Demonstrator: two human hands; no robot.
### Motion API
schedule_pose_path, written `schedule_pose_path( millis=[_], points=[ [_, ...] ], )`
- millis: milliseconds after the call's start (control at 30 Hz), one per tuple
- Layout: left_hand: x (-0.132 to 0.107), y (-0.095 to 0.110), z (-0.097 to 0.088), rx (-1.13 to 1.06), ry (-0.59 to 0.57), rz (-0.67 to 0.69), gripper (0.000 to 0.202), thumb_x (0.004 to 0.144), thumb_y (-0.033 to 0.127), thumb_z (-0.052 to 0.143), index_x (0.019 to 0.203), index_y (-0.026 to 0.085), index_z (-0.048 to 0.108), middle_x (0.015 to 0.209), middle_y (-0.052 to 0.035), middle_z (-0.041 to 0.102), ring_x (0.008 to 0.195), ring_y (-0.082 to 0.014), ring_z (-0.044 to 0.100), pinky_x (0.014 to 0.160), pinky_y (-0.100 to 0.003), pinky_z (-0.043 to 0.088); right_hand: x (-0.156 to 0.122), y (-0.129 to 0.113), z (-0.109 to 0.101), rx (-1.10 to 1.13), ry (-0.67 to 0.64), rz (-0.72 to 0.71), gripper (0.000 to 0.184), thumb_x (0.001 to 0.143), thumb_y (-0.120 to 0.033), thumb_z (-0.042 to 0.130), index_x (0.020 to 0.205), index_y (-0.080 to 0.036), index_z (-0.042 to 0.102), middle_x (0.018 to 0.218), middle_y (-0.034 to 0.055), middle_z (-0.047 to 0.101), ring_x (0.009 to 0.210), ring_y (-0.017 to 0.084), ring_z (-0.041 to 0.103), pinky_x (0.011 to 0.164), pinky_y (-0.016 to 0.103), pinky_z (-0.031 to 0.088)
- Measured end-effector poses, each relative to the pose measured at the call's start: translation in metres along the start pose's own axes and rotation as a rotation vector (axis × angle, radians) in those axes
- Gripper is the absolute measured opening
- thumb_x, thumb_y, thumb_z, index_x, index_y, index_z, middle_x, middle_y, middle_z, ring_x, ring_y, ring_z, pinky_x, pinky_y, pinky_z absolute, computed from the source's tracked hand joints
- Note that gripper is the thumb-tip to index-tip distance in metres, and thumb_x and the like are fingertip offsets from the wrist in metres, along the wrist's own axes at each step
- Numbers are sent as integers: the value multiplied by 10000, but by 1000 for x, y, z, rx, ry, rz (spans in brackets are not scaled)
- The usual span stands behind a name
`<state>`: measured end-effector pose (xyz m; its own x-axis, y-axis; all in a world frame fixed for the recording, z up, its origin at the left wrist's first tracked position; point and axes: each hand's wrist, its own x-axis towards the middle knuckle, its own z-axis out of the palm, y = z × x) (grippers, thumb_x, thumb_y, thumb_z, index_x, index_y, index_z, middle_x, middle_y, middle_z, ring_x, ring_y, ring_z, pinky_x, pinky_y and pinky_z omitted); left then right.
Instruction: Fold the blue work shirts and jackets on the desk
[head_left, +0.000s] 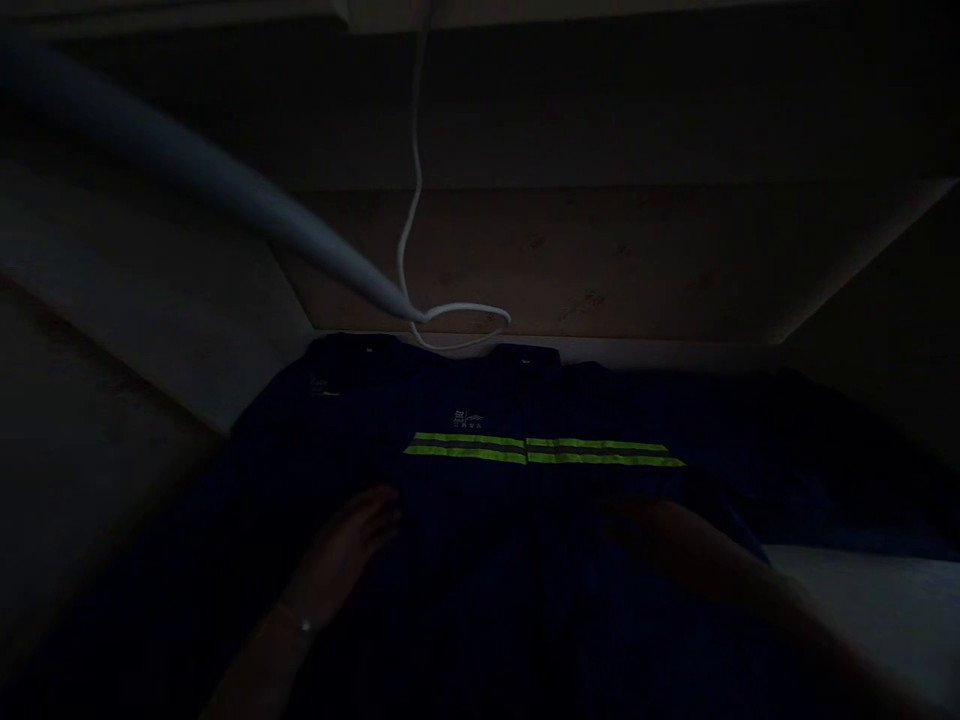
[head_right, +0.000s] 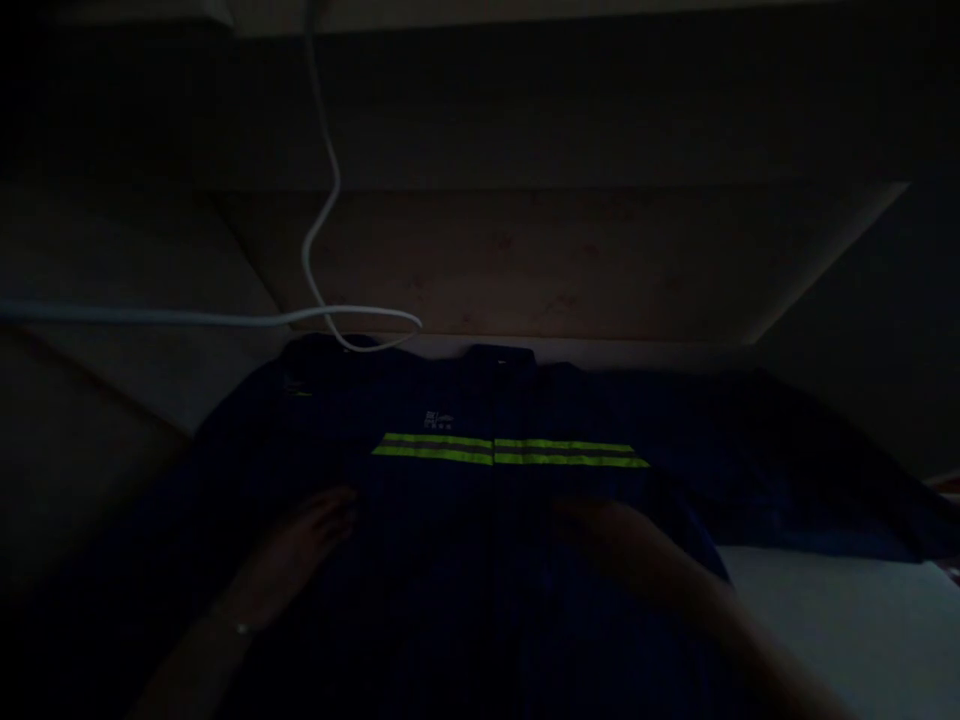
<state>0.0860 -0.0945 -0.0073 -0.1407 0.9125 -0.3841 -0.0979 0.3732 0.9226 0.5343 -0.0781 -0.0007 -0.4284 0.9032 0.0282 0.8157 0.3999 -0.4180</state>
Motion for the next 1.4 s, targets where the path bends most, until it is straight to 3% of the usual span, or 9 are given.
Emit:
schedule_pose_path(
  millis=[67,167,267,367,667,1033,1133,1233,1400],
  points=[
    [42,23,-3,-309,266,-96,193,886,215,471,914,203,661,1198,-111,668,1039,-186,680,937,-357,560,60,-46,6,123,-63,-77,430,987,-455,410,1327,-280,606,1320,21,637,1170,224,621,1022,360,494],
    [92,37,-11,-408,457,-129,84,864,169,526,874,195,605,1095,-117,649,982,-164,673,931,-344,550,109,-103,46,159,-49,-243,414,987,-377,453,1358,-233,569,1419,63,552,1286,226,524,1106,396,410],
    [121,41,-21,-419,551,-75,132,815,146,626,917,223,594,1055,-60,642,923,-146,660,929,-367,542,121,-126,90,131,-41,-335,374,984,-311,473,1333,-239,585,1419,54,552,1325,230,478,1181,483,273],
    [134,43,-30,-454,613,-41,242,743,96,693,911,241,595,969,-15,650,848,-133,652,898,-372,550,119,-124,110,124,-4,-332,355,1002,-306,444,1323,-264,590,1419,22,555,1346,210,453,1200,485,223],
    [98,16,-41,-721,676,0,214,718,-13,582,730,200,588,796,18,646,742,-102,629,796,-294,549,123,-122,106,120,-11,-288,341,976,-295,500,1299,-267,606,1408,13,566,1325,215,484,1186,489,273],
    [84,17,-44,-835,547,37,138,905,192,532,822,220,639,931,-12,652,863,-101,639,843,-264,542,148,-150,106,142,133,-267,321,972,-254,477,1264,-208,602,1309,87,620,1211,224,553,1091,444,400],
    [88,17,-44,-780,526,-15,117,864,134,566,822,204,650,922,-38,662,850,-122,639,864,-289,537,177,-173,111,100,165,-261,424,982,-331,456,1380,-195,510,1463,105,492,1342,263,434,1146,500,305],
    [89,14,-45,-741,508,-28,168,806,49,561,775,195,639,887,-41,669,838,-135,640,881,-318,535,199,-189,126,36,50,-317,506,1002,-420,394,1435,-164,450,1520,121,420,1406,292,348,1175,582,179],
    [84,17,-47,-743,467,21,134,824,128,555,761,226,622,893,-10,674,906,-139,646,879,-340,544,202,-189,143,-25,11,-414,502,1014,-458,343,1429,-200,460,1546,76,389,1426,300,298,1177,619,62]
  ],
)
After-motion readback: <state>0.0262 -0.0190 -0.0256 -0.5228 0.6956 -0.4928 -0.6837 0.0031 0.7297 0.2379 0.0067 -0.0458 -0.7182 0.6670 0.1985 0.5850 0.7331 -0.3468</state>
